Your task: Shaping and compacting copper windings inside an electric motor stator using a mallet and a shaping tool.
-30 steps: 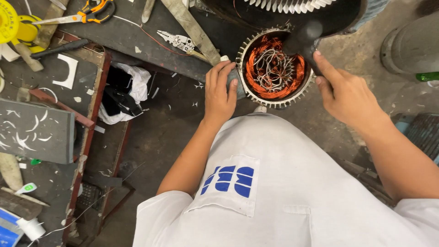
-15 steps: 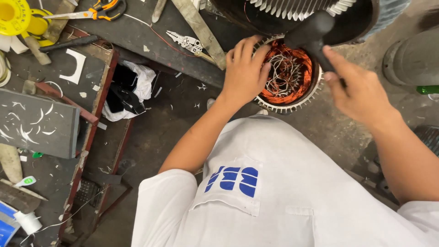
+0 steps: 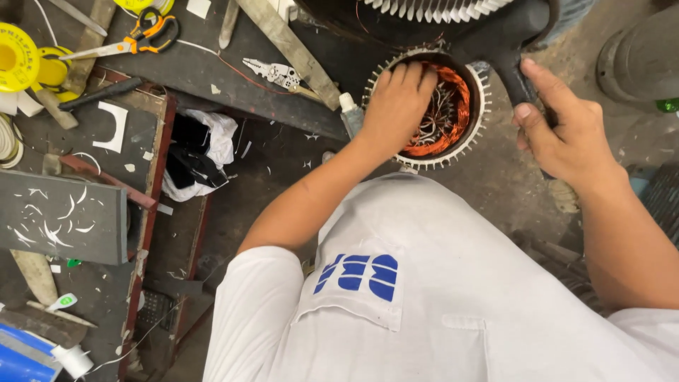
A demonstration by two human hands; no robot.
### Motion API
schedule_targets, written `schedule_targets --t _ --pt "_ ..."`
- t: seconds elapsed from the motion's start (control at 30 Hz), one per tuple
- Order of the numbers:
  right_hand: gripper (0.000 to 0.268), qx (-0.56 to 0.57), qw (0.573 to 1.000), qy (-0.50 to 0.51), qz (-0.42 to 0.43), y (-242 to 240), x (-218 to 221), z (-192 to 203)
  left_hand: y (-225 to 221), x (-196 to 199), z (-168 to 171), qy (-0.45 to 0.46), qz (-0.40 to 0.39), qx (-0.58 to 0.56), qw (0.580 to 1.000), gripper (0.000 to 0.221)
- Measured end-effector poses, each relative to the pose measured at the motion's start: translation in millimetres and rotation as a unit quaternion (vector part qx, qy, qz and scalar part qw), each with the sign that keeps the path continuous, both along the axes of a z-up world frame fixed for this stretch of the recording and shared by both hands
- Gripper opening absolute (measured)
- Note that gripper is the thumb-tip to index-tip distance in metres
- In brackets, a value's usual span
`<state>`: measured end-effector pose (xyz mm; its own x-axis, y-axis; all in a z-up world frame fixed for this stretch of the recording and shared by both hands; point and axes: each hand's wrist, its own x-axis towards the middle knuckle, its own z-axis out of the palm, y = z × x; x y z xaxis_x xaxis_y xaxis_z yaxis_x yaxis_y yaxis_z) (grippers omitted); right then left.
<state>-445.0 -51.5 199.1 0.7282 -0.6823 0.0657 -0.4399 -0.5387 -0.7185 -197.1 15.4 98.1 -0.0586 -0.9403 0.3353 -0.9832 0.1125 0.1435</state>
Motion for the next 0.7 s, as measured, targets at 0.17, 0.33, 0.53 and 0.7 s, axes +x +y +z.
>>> schedule_targets --t 0.17,0.33,0.53,0.7 --pt "0.047 0.003 1.000 -0.016 0.004 -3.5 -9.1 -7.0 16.7 -11.6 -1.0 0.067 -0.067 0.043 0.995 0.014" --pt "0.048 0.061 0.998 -0.010 -0.008 0.6 0.0 1.1 -11.5 -30.8 -4.1 -0.029 -0.115 0.396 0.911 0.025" --pt "0.055 -0.129 0.978 0.126 0.105 -20.7 5.2 -4.5 19.7 -56.8 36.3 -0.153 -0.072 0.429 0.887 0.049" --pt "0.047 -0.054 0.996 0.038 0.065 -28.4 8.8 10.6 12.5 -19.4 60.6 -0.010 0.003 0.002 1.000 0.033"
